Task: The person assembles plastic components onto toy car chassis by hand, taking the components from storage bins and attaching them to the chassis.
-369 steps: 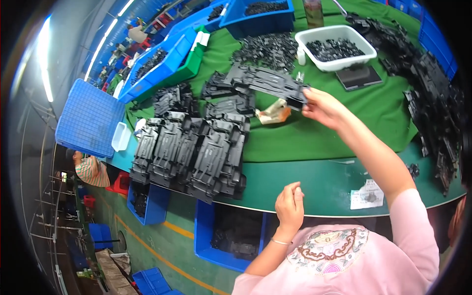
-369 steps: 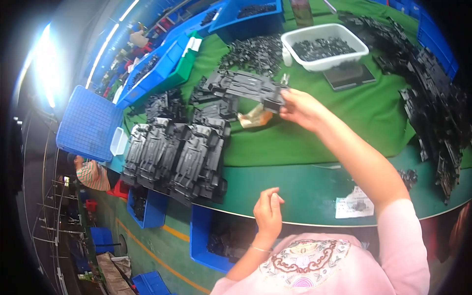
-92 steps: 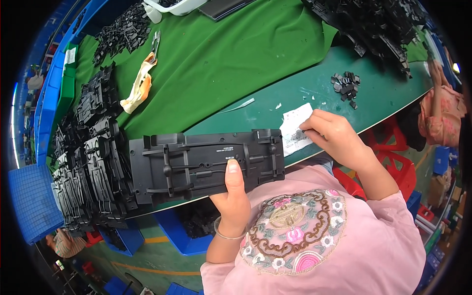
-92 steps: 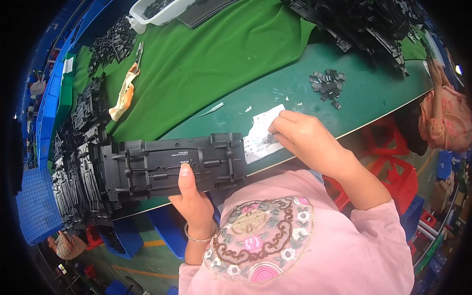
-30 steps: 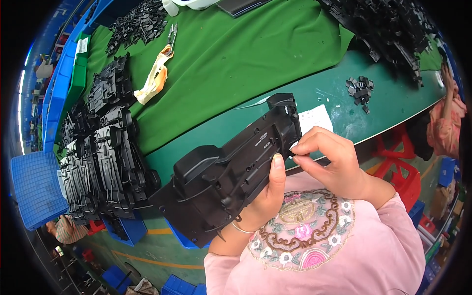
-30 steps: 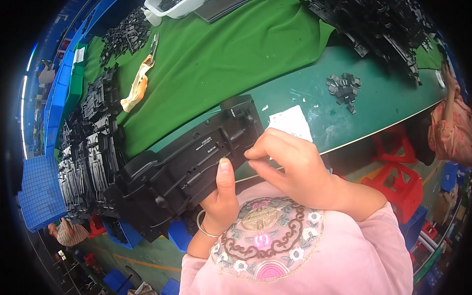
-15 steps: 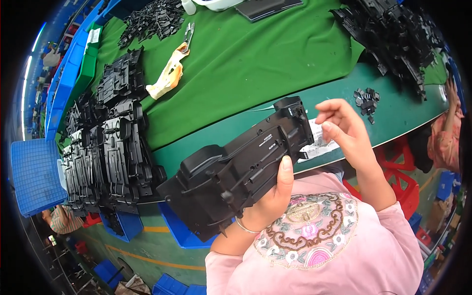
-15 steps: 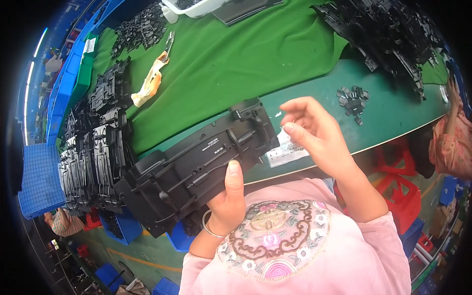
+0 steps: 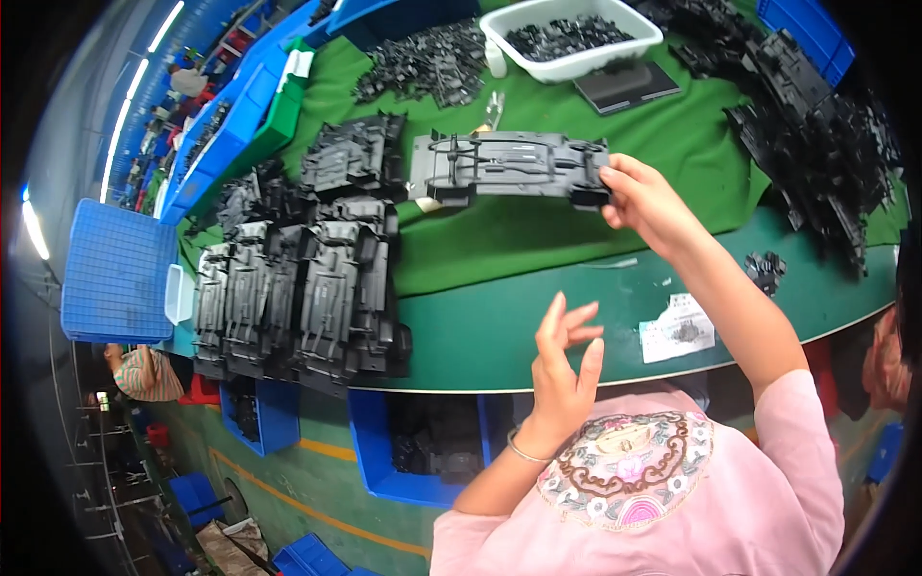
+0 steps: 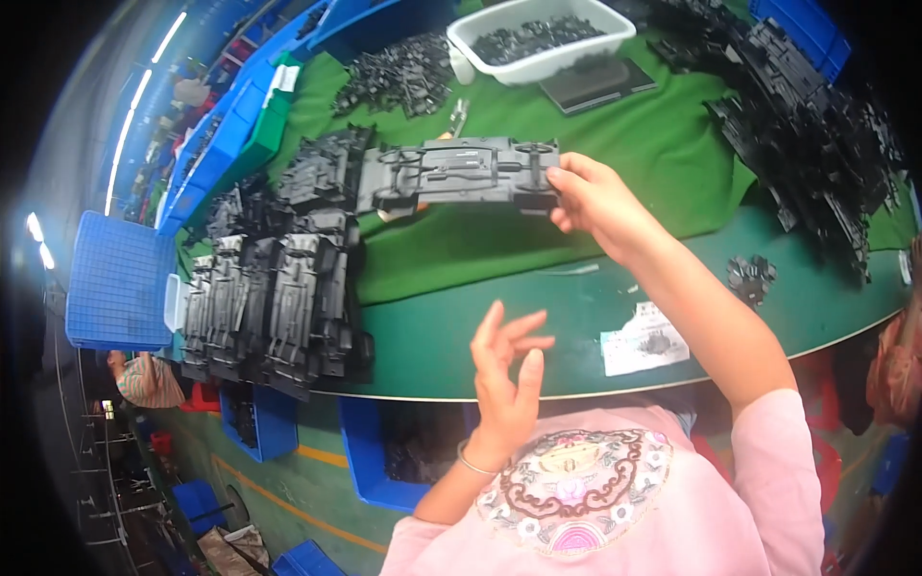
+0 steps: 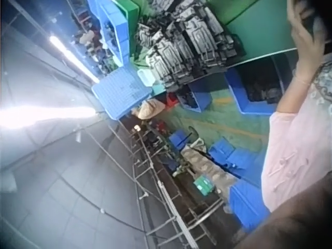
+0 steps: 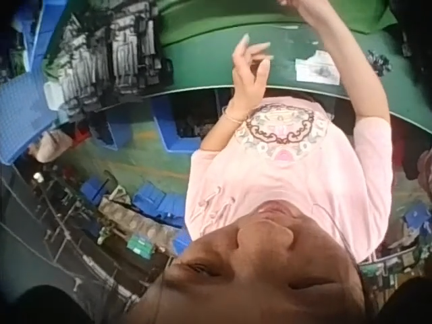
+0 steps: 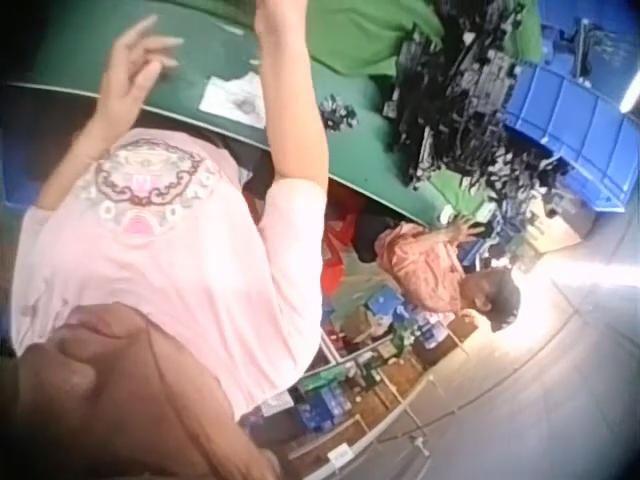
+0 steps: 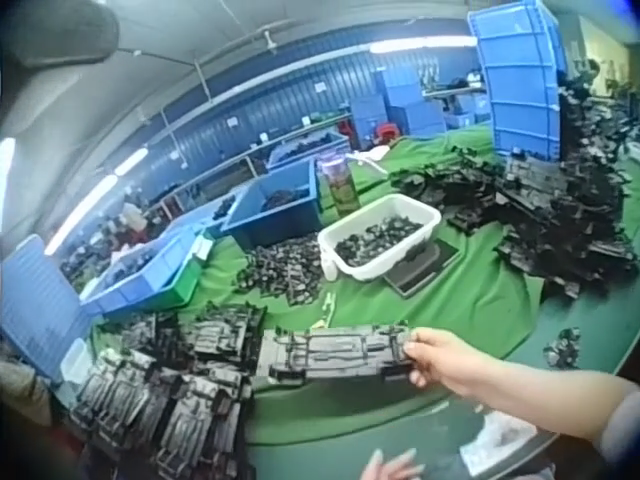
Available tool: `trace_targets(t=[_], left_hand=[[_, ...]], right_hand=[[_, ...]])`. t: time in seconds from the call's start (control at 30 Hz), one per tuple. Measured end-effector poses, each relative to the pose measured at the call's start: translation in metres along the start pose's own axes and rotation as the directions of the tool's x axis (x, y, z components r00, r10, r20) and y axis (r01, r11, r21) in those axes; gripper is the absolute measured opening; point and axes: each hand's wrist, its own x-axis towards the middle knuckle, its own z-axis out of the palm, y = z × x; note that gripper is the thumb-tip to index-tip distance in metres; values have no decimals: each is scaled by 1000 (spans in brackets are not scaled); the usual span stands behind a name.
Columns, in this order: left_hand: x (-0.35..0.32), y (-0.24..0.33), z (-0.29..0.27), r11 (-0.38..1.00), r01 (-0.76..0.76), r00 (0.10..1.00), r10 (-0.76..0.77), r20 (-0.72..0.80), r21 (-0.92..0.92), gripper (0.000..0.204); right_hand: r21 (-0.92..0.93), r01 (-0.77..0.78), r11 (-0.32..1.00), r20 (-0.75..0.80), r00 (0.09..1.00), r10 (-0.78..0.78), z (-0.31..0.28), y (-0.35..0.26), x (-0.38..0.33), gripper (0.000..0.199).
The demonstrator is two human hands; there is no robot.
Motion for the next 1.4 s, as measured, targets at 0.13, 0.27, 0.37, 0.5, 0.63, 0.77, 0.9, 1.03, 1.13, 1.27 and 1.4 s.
trace_targets(t=[0.13,0.27,0.37,0.5,0.63,0.77,0.9,1.03,1.13,1.27,1.4], left_hand=[[-9,-16,-7,984,-28,999,33,-24,173,44],[-17,-22,-20,945,-17,989,63,-131,326,35],[-17,-32,-36,873,83,955,68,-288,481,25],[-7,-32,-33,720,85,889,257,-379,688,19],[-13,-37,-33,764,162,872,186,-453,624,19],[-13,-42,-32,768,147,853,221,-473,624,19],[-11,-41,-31,788,141,853,211,-478,599,19],[-7,-40,-28,809,124,854,207,-477,574,19],[-9,-40,-34,811,122,828,235,-510,572,18],[-8,-40,-33,815,55,823,290,-488,578,18],[-9,-33,-32,800,54,859,267,-436,597,19]], right_hand=[[-25,10,1000,-109,994,-12,23,7,67,11],[130,48,990,-98,995,-36,53,1,96,10],[223,45,974,-47,998,-35,85,-9,117,11],[204,23,979,-23,1000,-19,143,-10,170,12],[124,17,992,-40,999,-12,191,-5,206,13],[-136,-62,989,-32,998,59,197,-4,222,20],[-380,94,920,62,995,-76,171,-9,222,22],[-659,382,647,333,920,-204,103,-41,170,22],[-747,646,158,641,763,-85,37,-65,106,24],[-939,343,-5,334,912,-236,-106,-85,25,34],[-988,67,-137,132,825,-549,-243,-62,-34,68]])
